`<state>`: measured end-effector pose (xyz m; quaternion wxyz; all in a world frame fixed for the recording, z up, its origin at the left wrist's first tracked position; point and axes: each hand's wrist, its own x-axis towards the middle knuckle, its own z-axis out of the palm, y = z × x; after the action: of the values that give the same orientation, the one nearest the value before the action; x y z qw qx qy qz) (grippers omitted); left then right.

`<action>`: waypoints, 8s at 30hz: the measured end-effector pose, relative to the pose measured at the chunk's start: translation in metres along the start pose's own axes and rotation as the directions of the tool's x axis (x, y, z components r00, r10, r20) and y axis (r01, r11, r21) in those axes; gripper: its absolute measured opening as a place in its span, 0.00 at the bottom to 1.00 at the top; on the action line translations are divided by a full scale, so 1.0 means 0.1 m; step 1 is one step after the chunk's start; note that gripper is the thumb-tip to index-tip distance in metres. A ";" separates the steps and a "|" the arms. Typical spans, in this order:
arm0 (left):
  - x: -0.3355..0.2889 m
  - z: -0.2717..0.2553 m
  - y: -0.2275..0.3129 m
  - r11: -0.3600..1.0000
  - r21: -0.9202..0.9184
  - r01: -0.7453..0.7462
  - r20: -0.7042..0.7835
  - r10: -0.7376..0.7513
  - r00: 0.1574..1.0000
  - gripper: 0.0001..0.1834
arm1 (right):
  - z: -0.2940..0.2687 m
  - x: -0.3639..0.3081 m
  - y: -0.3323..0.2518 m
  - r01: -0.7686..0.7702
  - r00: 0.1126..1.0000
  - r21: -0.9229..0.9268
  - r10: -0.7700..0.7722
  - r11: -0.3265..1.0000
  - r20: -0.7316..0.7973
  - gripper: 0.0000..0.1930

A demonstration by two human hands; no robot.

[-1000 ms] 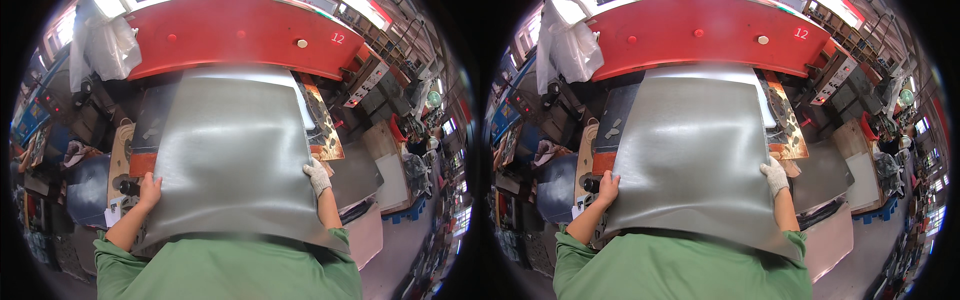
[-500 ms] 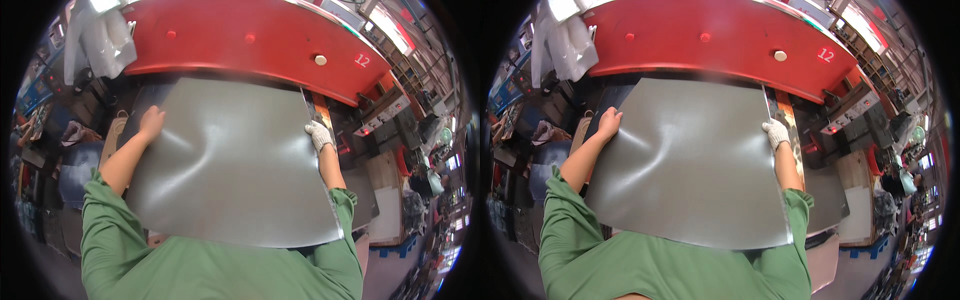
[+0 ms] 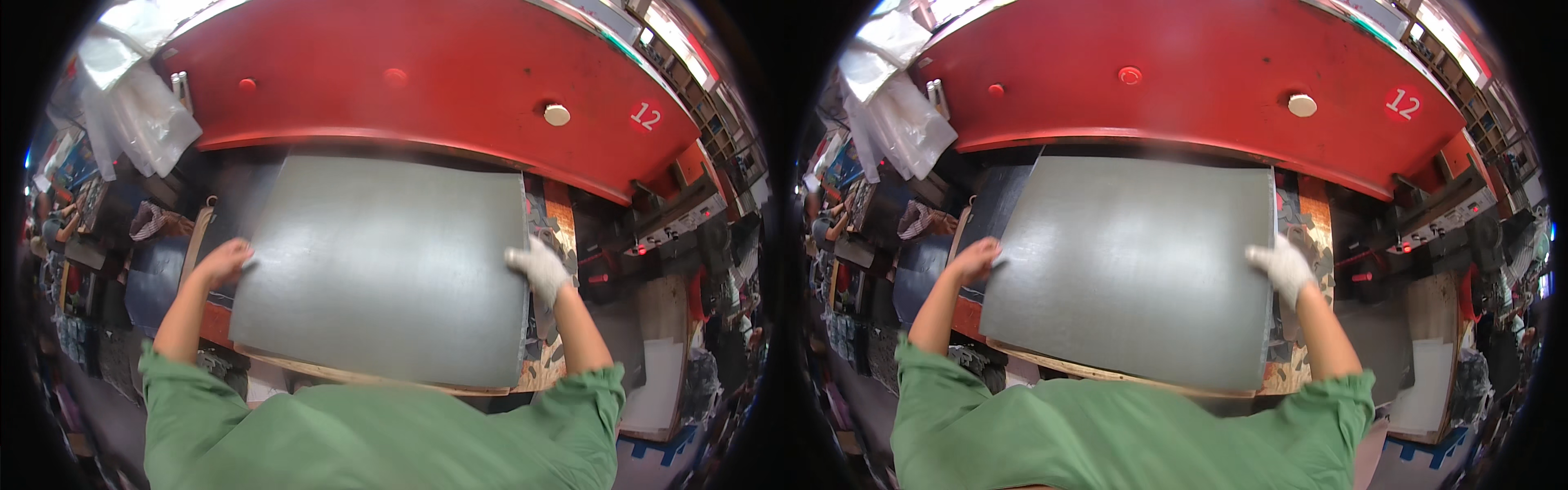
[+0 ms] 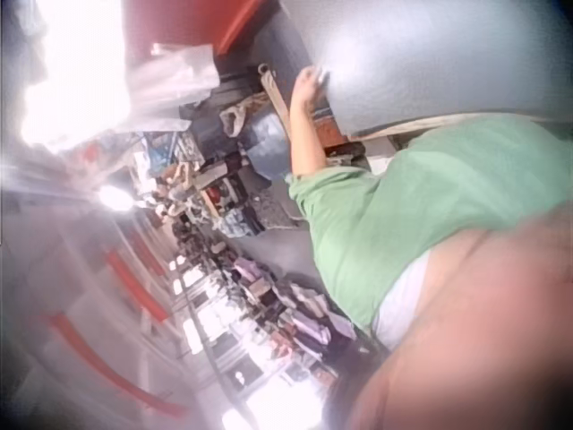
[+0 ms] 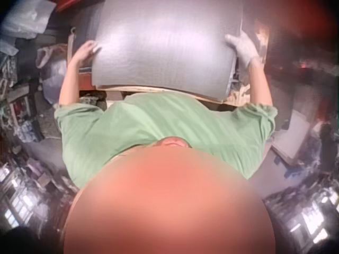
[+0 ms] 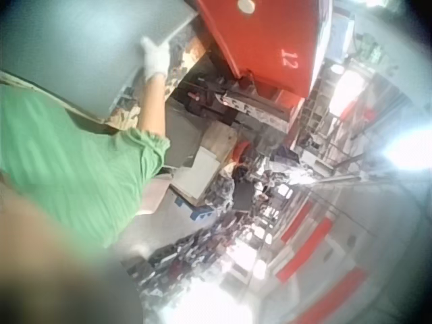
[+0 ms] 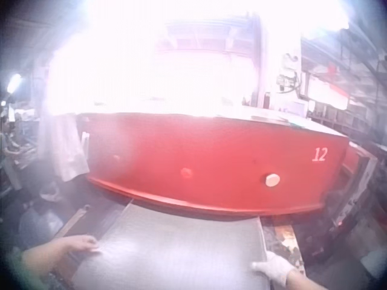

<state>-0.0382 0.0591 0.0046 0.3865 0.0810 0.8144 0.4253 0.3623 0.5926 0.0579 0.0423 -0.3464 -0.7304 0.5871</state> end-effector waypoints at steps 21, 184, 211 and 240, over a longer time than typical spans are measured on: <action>0.30 0.76 0.08 0.657 0.751 0.061 -0.461 0.457 0.761 0.27 | 0.76 -0.40 0.07 -0.414 0.856 -0.810 -0.125 0.416 -0.502 0.31; -0.02 0.43 -0.52 0.467 0.667 -0.581 -0.147 0.847 0.512 0.33 | 3.38 -1.12 0.11 0.472 0.498 -0.851 -0.866 0.230 0.043 0.13; 1.57 1.09 0.73 0.272 0.786 -0.555 0.010 0.892 0.451 0.29 | -0.59 1.73 -1.20 -0.013 0.517 -0.544 -0.460 0.839 -0.721 0.29; 1.00 1.10 0.54 0.404 0.747 -0.527 0.007 0.788 0.615 0.26 | 2.00 0.84 -0.27 0.132 0.831 -0.928 -0.549 0.348 -0.088 0.19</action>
<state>-0.0406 0.2079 -0.0478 -0.0280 0.4610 0.8600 0.2168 0.1924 0.4715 -0.0085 0.1193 -0.2582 -0.9587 0.0037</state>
